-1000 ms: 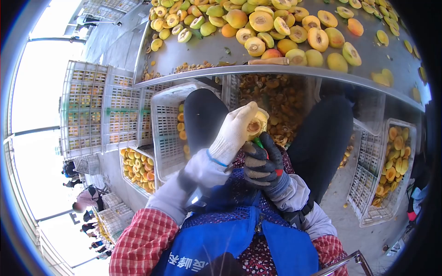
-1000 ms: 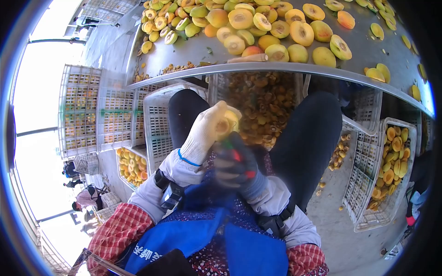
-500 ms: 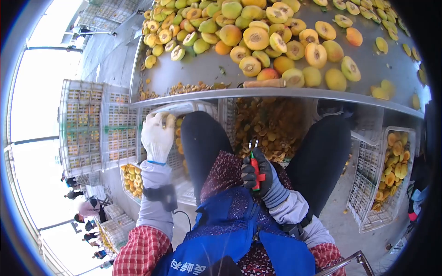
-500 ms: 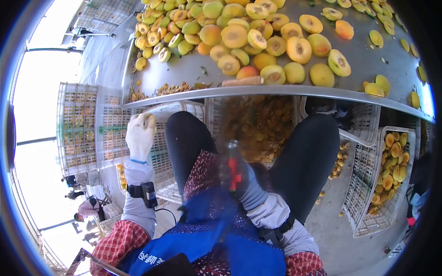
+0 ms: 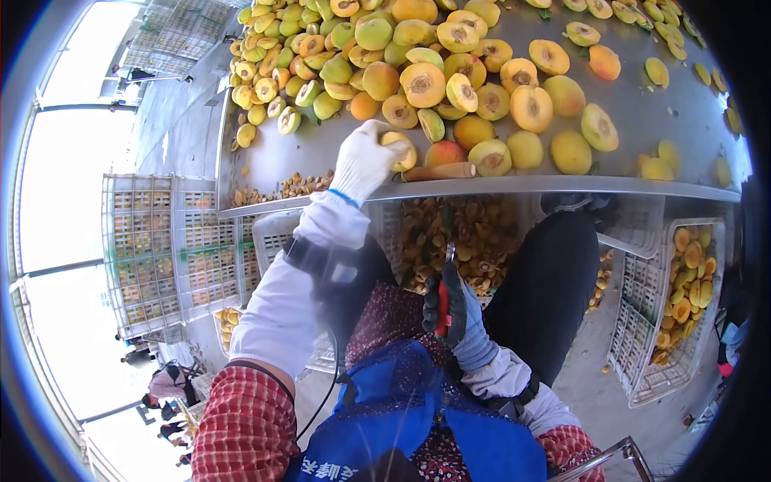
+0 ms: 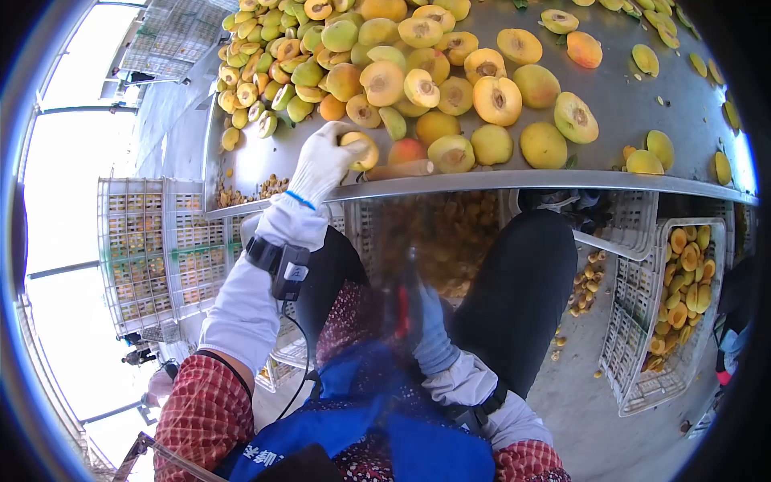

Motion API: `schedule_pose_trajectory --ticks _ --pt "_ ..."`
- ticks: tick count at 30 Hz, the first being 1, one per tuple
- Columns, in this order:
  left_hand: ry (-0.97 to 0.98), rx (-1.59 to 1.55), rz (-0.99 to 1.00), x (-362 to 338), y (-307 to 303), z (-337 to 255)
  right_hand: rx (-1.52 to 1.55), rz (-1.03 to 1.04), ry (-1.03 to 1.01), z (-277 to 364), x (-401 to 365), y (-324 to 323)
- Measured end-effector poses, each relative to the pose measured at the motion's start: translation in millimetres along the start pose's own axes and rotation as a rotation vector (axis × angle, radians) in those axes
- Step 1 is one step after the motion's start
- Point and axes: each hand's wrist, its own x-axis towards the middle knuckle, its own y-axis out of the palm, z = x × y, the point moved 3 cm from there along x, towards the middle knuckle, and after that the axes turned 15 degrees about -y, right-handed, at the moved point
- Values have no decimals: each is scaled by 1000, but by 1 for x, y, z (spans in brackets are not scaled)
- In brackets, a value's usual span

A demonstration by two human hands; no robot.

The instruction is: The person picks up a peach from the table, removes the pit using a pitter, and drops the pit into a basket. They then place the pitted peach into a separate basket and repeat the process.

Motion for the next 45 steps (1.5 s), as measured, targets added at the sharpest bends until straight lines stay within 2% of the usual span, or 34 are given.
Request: schedule_pose_trajectory --ticks 1,2,3,4,7,8,9,11,12,14,16,18,21,25,28,31,32,34,37,41,45 --pt "-32 -90 -16 -8 -10 -3 -19 15 -51 4 0 0" --pt "31 -105 -58 -27 -23 -6 -37 29 -103 7 0 1" --pt "81 -150 -5 -45 -31 -3 -47 45 -161 34 -5 17" --pt "87 -175 127 -73 -35 -13 -60 61 -216 53 -10 30" --pt "51 -322 428 -143 -27 -28 82 146 -181 67 -23 53" --pt "44 -387 400 -158 -21 -29 29 111 -157 67 -26 58" --pt "-103 -600 437 -171 -14 -24 87 119 -112 65 -29 60" --pt "-129 -1006 313 -191 7 -13 201 136 -25 62 -35 63" --pt "-127 -919 247 -196 5 -14 103 171 -52 61 -36 63" --pt "-193 -945 258 -198 2 0 -91 246 -105 55 -36 61" --pt "-207 -921 231 -198 -3 9 -624 371 -698 66 -38 62" --pt "-206 -923 300 -201 -12 8 -783 483 -638 81 -54 64" --pt "-192 -876 315 -210 -16 0 -1080 538 -798 87 -66 76" --pt "-189 -777 314 -212 -18 -4 -1073 533 -725 83 -72 76" --pt "-152 -683 301 -214 -18 -5 -874 497 -791 62 -75 66" --pt "-24 -553 241 -215 -23 -12 -340 422 -241 45 -82 61" --pt "31 -502 213 -216 -25 -15 -278 469 -176 46 -83 62" --pt "69 -476 166 -218 -25 -16 -152 562 -50 51 -82 64" --pt "89 -419 129 -217 -24 -14 -32 467 125 43 -83 66" --pt "37 -395 187 -212 -21 -11 -18 502 133 43 -79 69" --pt "248 -261 67 -208 -22 -12 124 492 309 34 -77 64"
